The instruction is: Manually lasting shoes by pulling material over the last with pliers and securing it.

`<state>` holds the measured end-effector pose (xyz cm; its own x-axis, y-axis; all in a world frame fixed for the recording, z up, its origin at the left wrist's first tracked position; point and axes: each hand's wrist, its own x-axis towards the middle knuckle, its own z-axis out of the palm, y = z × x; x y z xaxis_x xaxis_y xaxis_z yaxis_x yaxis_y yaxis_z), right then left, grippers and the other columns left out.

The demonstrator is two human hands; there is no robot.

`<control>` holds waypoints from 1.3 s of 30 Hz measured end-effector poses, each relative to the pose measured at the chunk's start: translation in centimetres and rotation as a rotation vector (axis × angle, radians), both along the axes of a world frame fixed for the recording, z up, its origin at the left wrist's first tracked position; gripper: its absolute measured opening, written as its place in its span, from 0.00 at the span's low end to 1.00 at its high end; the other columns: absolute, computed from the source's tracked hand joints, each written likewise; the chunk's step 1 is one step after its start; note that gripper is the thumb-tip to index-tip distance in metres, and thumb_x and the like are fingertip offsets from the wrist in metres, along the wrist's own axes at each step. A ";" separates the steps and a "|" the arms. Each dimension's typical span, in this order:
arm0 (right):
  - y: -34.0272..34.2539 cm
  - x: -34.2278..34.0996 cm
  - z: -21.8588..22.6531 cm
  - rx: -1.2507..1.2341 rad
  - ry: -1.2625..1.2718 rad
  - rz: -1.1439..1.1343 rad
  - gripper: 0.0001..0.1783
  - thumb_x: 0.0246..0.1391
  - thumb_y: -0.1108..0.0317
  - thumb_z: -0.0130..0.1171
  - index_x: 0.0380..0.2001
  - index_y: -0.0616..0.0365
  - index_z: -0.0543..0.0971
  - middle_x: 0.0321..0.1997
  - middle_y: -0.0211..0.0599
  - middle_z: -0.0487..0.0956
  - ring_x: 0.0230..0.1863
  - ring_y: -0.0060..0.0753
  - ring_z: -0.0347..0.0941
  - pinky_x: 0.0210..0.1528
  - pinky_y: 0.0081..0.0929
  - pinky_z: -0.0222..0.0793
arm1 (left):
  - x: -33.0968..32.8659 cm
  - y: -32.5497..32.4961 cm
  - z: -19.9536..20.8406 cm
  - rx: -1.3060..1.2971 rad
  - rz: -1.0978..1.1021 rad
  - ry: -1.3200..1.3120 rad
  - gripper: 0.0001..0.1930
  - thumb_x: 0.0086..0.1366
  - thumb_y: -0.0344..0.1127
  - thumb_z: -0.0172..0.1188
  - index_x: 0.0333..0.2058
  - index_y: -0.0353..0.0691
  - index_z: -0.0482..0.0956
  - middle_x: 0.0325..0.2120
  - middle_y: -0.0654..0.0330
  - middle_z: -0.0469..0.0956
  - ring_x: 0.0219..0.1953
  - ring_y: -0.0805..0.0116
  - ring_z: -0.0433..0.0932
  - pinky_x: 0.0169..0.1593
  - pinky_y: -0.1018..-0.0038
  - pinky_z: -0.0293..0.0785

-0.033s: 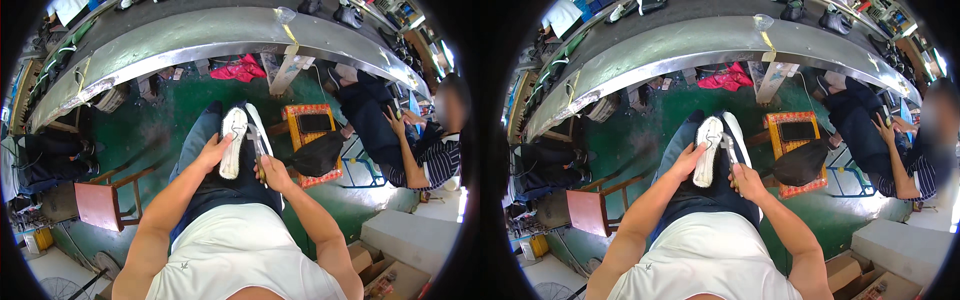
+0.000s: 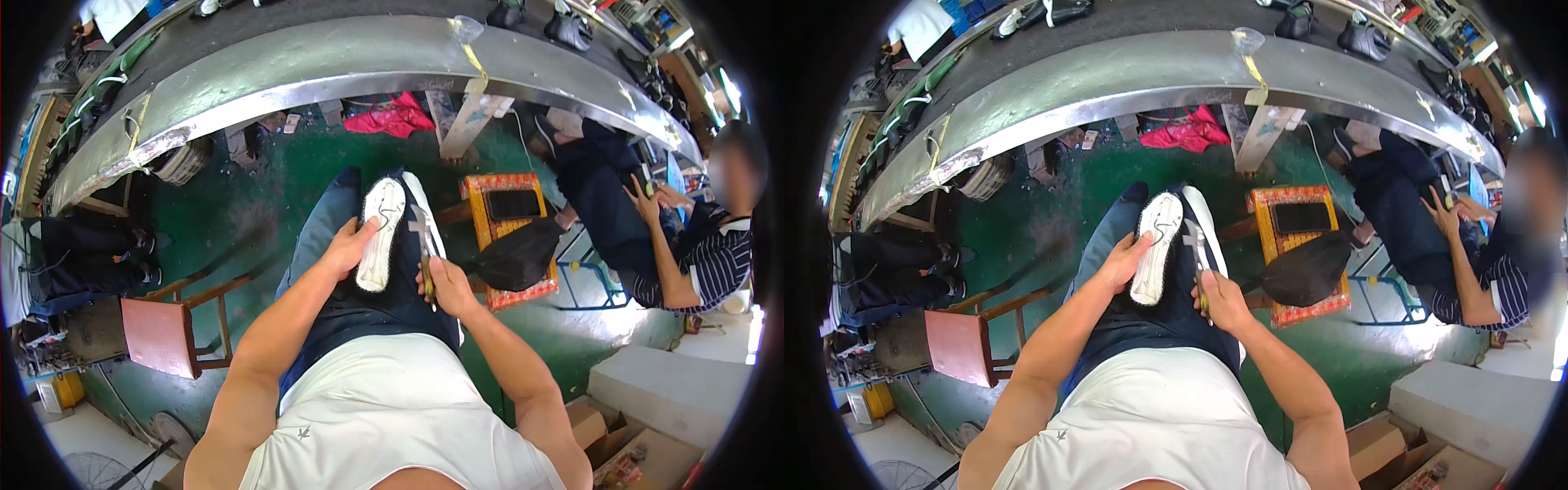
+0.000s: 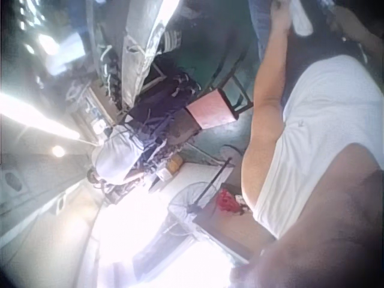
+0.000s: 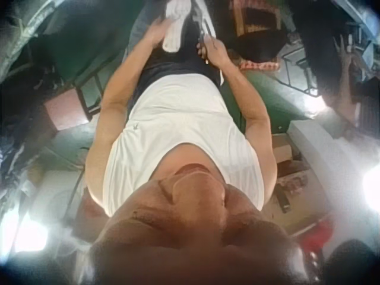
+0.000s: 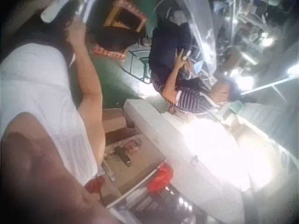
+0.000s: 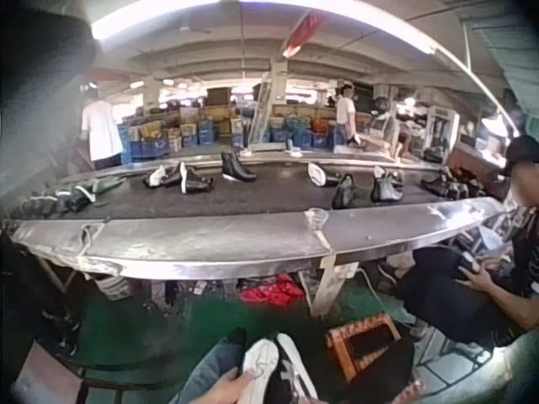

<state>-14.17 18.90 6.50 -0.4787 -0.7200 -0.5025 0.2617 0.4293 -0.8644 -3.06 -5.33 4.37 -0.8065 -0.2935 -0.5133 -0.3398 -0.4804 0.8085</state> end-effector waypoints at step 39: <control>-10.5 -36.2 13.1 0.096 1.260 -0.334 0.21 0.58 0.60 0.64 0.47 0.63 0.74 0.42 0.54 0.78 0.45 0.60 0.76 0.48 0.46 0.72 | -24.7 -20.0 15.7 -1.395 0.263 -0.060 0.54 0.53 0.51 0.75 0.68 0.25 0.54 0.57 0.35 0.73 0.60 0.35 0.71 0.73 0.53 0.50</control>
